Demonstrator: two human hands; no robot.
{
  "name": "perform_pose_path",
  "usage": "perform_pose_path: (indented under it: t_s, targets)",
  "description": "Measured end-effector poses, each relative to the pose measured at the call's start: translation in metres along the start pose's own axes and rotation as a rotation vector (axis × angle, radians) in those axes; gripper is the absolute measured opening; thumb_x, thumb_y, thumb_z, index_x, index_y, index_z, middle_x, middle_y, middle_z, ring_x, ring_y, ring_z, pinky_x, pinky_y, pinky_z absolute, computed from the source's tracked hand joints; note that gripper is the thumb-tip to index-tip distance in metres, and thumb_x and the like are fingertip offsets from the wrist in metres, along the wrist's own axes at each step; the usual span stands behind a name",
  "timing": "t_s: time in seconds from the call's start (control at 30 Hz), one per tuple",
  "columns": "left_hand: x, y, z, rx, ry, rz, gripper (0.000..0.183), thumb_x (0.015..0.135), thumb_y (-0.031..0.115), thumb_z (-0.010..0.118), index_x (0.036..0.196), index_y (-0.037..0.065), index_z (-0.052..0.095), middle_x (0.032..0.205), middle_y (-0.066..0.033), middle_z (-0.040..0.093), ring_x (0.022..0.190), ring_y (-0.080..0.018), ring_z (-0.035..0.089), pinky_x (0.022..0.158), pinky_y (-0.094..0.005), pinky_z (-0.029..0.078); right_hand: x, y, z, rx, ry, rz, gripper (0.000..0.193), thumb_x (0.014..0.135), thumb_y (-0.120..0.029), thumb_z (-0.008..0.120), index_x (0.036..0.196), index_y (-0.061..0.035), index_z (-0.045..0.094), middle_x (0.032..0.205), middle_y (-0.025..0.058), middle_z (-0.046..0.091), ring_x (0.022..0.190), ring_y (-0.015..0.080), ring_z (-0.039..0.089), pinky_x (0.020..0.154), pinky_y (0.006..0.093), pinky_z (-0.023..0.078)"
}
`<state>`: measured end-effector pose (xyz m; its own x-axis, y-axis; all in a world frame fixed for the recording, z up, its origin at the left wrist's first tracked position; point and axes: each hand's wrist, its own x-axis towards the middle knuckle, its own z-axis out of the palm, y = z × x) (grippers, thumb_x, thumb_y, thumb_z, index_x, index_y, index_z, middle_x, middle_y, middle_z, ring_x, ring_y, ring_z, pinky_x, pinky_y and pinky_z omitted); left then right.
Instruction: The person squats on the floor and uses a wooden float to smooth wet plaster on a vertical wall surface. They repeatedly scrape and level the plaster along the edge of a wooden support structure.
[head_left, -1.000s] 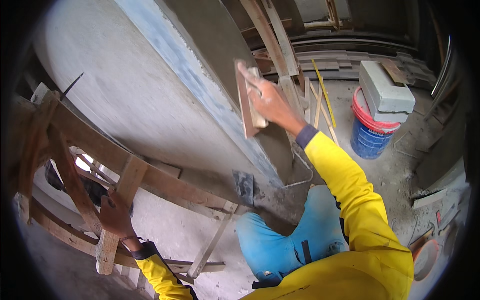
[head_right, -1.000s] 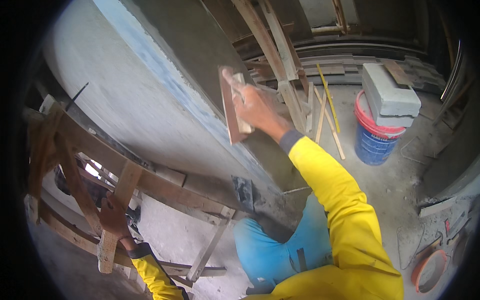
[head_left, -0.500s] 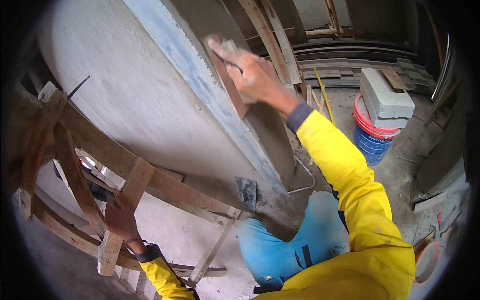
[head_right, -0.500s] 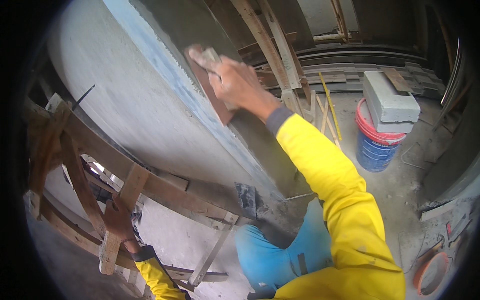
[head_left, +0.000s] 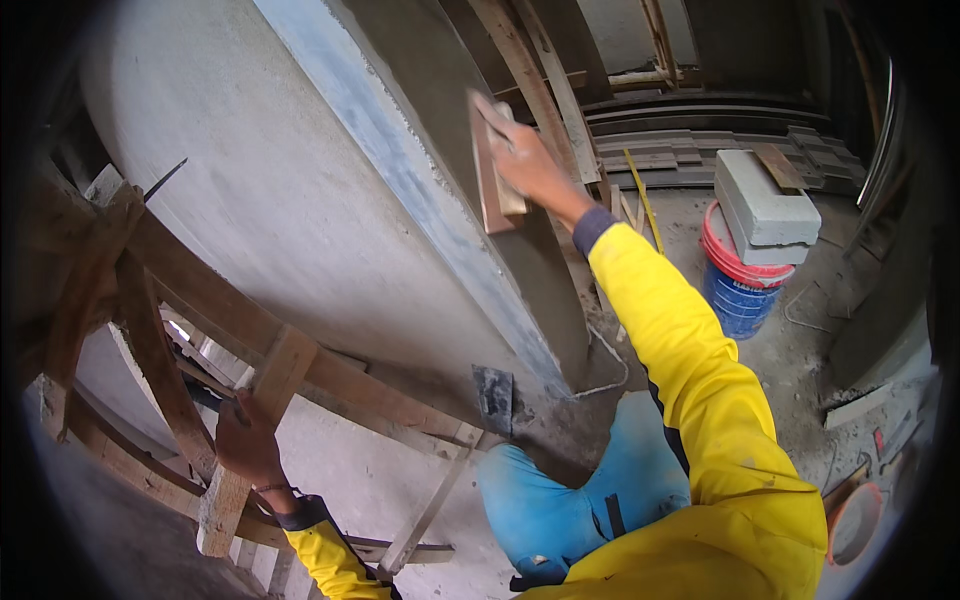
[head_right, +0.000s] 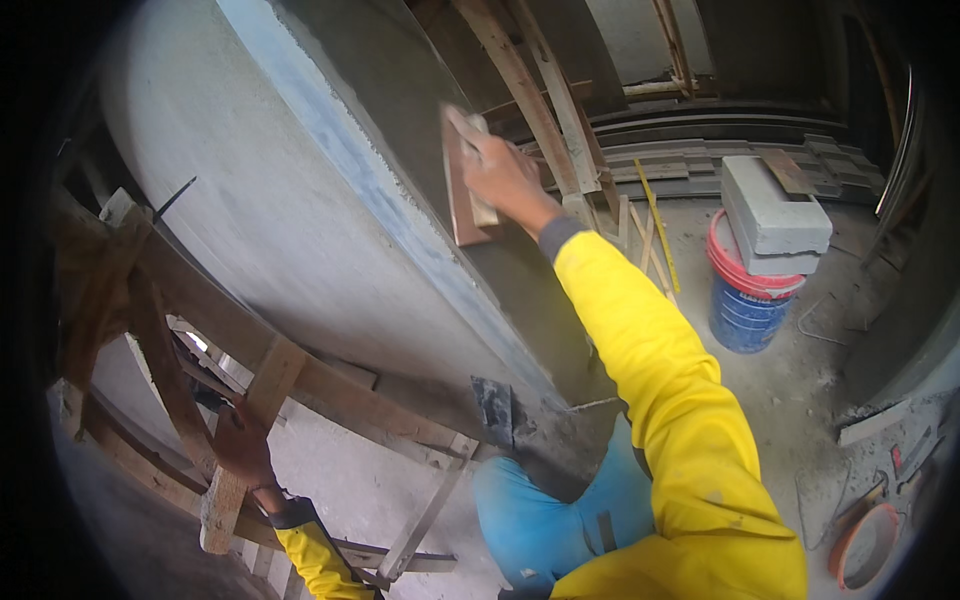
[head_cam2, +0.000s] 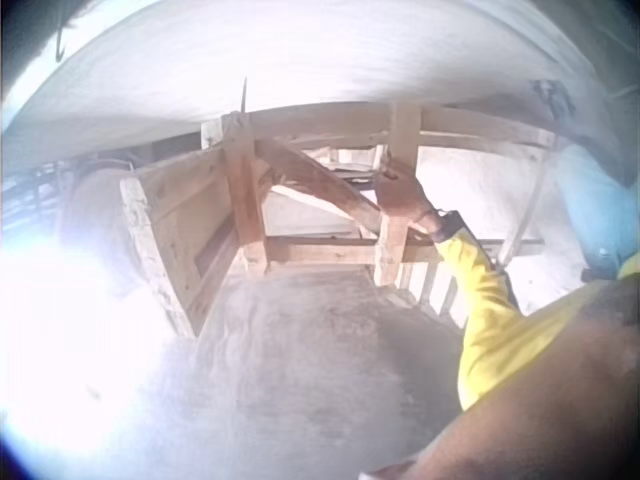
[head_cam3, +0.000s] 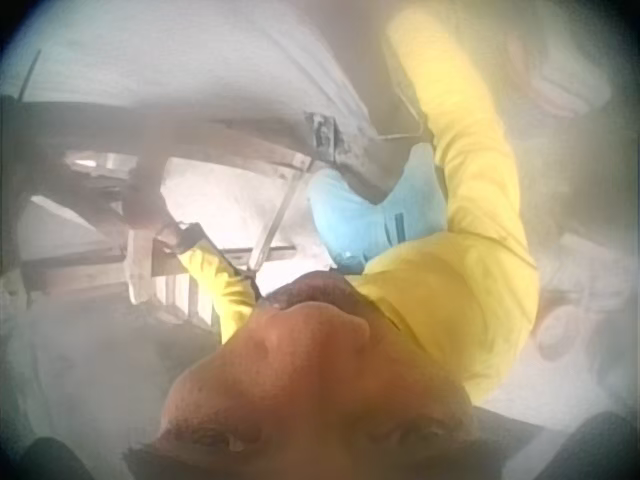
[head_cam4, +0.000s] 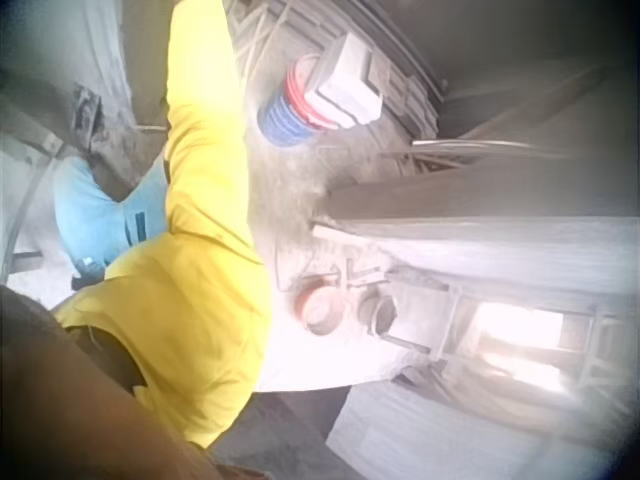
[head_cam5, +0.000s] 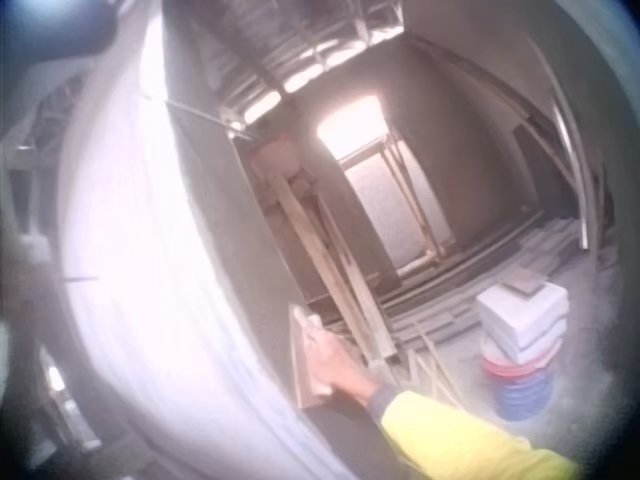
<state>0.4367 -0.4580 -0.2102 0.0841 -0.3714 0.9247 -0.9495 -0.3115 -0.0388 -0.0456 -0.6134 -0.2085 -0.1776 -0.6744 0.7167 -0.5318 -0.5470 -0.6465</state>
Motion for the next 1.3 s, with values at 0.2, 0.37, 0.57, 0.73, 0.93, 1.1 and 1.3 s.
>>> perform_pose_path:
  t_s: [0.2,0.37,0.57,0.73,0.93,1.1,1.3]
  targets:
    - [-0.003,-0.007,-0.004,0.011,-0.010,-0.013,0.044,0.096,0.047,0.053,0.082,0.007,0.068,0.071,-0.0157,0.067,0.066,-0.0357,0.066,0.059,-0.0452,0.050,-0.053,-0.010,0.019,0.146,-0.046,-0.050,0.065,0.090,-0.005,0.043,0.153,-0.0181,0.033,0.148,0.0175,0.047,0.136,0.0328,0.046,0.114,0.0343,0.033]
    - [-0.007,0.007,0.016,-0.031,-0.021,0.007,0.046,0.096,0.048,0.051,0.082,0.007,0.068,0.070,-0.0147,0.067,0.065,-0.0353,0.066,0.058,-0.0449,0.050,-0.018,0.040,0.008,0.075,0.033,0.021,0.064,0.090,-0.006,0.044,0.152,-0.0177,0.036,0.145,0.0242,0.048,0.132,0.0338,0.050,0.109,0.0330,0.038]
    - [-0.005,-0.006,0.006,-0.013,-0.021,-0.009,0.048,0.097,0.049,0.050,0.082,0.007,0.068,0.071,-0.0148,0.067,0.066,-0.0364,0.066,0.059,-0.0448,0.050,-0.027,-0.003,0.018,0.122,-0.020,-0.095,0.062,0.091,-0.010,0.047,0.152,-0.0148,0.035,0.144,0.0271,0.048,0.136,0.0345,0.046,0.111,0.0327,0.034]
    - [-0.005,0.003,0.012,-0.017,-0.039,0.017,0.049,0.097,0.049,0.050,0.081,0.007,0.067,0.072,-0.0153,0.067,0.067,-0.0361,0.066,0.059,-0.0447,0.050,0.003,0.031,0.001,0.100,0.034,-0.003,0.063,0.090,-0.008,0.046,0.152,-0.0164,0.035,0.142,0.0246,0.050,0.135,0.0369,0.046,0.112,0.0371,0.034]
    - [-0.007,-0.002,0.001,-0.038,-0.114,0.001,0.049,0.098,0.049,0.049,0.084,0.005,0.067,0.077,-0.0172,0.067,0.071,-0.0373,0.066,0.060,-0.0457,0.049,-0.092,0.025,0.025,0.211,-0.032,-0.118,0.063,0.091,-0.006,0.043,0.153,-0.0134,0.033,0.147,0.0183,0.048,0.139,0.0306,0.042,0.116,0.0355,0.030]
    - [-0.007,0.003,0.003,-0.079,-0.098,0.038,0.050,0.098,0.048,0.048,0.084,0.004,0.065,0.078,-0.0180,0.067,0.073,-0.0381,0.065,0.062,-0.0465,0.049,-0.043,0.034,0.009,0.172,0.031,0.046,0.062,0.091,-0.005,0.044,0.152,-0.0117,0.036,0.137,0.0242,0.056,0.130,0.0293,0.053,0.108,0.0332,0.038]
    - [-0.015,-0.028,0.015,0.144,0.084,0.255,0.042,0.097,0.045,0.053,0.086,0.007,0.068,0.076,-0.0165,0.066,0.070,-0.0366,0.065,0.063,-0.0458,0.050,-0.092,0.043,0.045,0.088,0.001,0.084,0.055,0.094,-0.016,0.054,0.147,-0.0077,0.044,0.125,0.0247,0.062,0.117,0.0280,0.059,0.104,0.0384,0.040]
